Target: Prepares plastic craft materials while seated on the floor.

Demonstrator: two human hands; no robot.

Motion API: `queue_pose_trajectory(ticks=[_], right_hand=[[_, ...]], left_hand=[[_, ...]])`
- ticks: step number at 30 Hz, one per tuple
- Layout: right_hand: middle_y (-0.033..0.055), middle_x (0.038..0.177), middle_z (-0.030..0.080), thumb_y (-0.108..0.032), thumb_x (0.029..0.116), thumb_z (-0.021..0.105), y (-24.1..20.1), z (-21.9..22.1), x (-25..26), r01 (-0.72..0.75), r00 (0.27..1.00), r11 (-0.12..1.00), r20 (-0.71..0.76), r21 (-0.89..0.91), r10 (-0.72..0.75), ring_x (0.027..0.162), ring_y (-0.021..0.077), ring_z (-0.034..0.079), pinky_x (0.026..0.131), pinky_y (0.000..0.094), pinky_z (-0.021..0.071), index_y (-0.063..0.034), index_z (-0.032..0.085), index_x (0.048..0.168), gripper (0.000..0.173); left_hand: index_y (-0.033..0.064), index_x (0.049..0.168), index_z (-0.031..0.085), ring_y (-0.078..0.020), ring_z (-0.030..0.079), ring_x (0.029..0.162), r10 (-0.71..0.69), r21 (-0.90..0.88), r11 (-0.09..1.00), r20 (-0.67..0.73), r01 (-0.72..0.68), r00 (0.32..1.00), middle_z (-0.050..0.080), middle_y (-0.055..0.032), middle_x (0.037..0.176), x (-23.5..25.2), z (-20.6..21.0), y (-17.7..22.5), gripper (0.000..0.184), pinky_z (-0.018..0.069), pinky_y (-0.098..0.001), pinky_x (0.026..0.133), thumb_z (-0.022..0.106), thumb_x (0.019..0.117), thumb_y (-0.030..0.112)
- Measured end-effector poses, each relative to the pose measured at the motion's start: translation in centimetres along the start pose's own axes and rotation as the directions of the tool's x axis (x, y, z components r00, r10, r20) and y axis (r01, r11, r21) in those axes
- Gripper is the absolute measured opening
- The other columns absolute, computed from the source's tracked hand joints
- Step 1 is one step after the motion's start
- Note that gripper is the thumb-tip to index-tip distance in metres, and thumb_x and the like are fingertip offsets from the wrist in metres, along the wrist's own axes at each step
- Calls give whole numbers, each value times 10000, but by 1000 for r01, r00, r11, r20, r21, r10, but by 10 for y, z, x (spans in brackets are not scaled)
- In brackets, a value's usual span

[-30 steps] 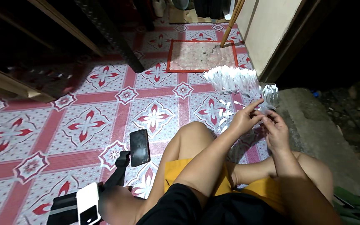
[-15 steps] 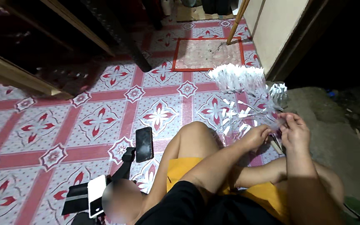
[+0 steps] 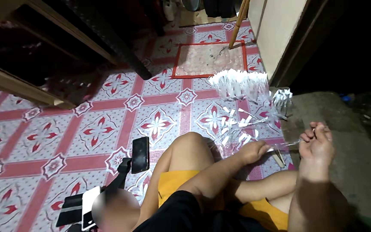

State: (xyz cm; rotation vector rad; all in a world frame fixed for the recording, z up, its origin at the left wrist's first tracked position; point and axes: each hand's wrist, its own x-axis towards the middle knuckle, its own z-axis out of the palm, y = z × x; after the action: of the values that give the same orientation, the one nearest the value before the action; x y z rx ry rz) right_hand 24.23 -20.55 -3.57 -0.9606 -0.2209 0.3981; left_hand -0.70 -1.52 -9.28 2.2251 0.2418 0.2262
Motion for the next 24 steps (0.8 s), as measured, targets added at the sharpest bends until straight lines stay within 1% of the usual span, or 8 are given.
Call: queue_pose_trajectory(ticks=[2, 6, 8, 10, 13, 17, 22, 24], right_hand=[[68, 1090, 652, -263, 1084, 492, -12, 6, 2, 6, 1000, 1000, 3, -12, -6, 692, 104, 579, 561, 243, 500, -92, 581, 1235, 245], [57, 1024, 652, -237, 1065, 528, -20, 34, -6, -52, 998, 997, -47, -55, 50, 638, 95, 563, 507, 247, 480, -104, 569, 1209, 200], [38, 948, 650, -233, 1053, 553, -30, 60, -18, -97, 993, 971, -82, -217, 81, 622, 91, 555, 507, 252, 478, -98, 594, 1208, 210], [34, 844, 635, -255, 1032, 603, -38, 82, -30, -138, 990, 902, -82, -409, 114, 583, 99, 542, 500, 265, 477, -96, 646, 1199, 235], [32, 839, 646, -289, 1010, 638, -31, 98, -41, -194, 978, 791, -51, -581, 203, 566, 100, 541, 493, 266, 480, -129, 684, 1182, 240], [30, 826, 642, -323, 1001, 640, -11, 100, -44, -294, 945, 681, -97, -671, 312, 547, 100, 534, 469, 271, 471, -159, 701, 1150, 231], [31, 822, 655, -366, 976, 666, 6, 99, -47, -337, 918, 585, -121, -737, 377, 543, 109, 555, 466, 296, 492, -169, 705, 1108, 240], [34, 849, 660, -368, 980, 659, 5, 100, -47, -344, 915, 577, -128, -741, 382, 557, 116, 566, 476, 302, 504, -174, 703, 1107, 236]], left_hand=[[261, 1316, 635, -76, 639, 1160, -81, -2, 997, -129, 81, 988, 693, 48, 1222, 24, -15, -16, 491, 532, -381, 1052, 282, 1100, 525], [240, 1269, 642, -67, 671, 1053, -238, 82, 959, -285, 271, 929, 717, 69, 1117, 83, -60, -8, 355, 572, -390, 977, 462, 1055, 459], [260, 1379, 547, -116, 668, 1096, -278, 143, 937, -244, 318, 929, 710, 61, 1166, 108, -71, 2, 407, 564, -448, 988, 504, 1036, 474], [294, 1457, 459, -237, 679, 1117, -348, 161, 916, -137, 367, 927, 711, -17, 1189, 126, -77, 18, 492, 572, -557, 948, 552, 1013, 483], [319, 1440, 452, -319, 708, 1034, -397, 243, 891, 10, 383, 918, 727, -81, 1118, 148, -62, 8, 511, 572, -640, 869, 634, 967, 385], [205, 1286, 599, -203, 707, 1016, -350, 204, 922, 71, 330, 934, 716, -45, 1134, 145, -46, -12, 339, 590, -527, 900, 605, 980, 349], [178, 1133, 634, -71, 699, 853, -282, -137, 957, -235, 255, 930, 716, 44, 967, 116, -39, -23, 223, 627, -351, 813, 639, 983, 343], [187, 1137, 640, -40, 688, 870, -255, -99, 967, -271, 236, 928, 709, 66, 980, 105, -46, -20, 219, 619, -313, 825, 616, 995, 351]])
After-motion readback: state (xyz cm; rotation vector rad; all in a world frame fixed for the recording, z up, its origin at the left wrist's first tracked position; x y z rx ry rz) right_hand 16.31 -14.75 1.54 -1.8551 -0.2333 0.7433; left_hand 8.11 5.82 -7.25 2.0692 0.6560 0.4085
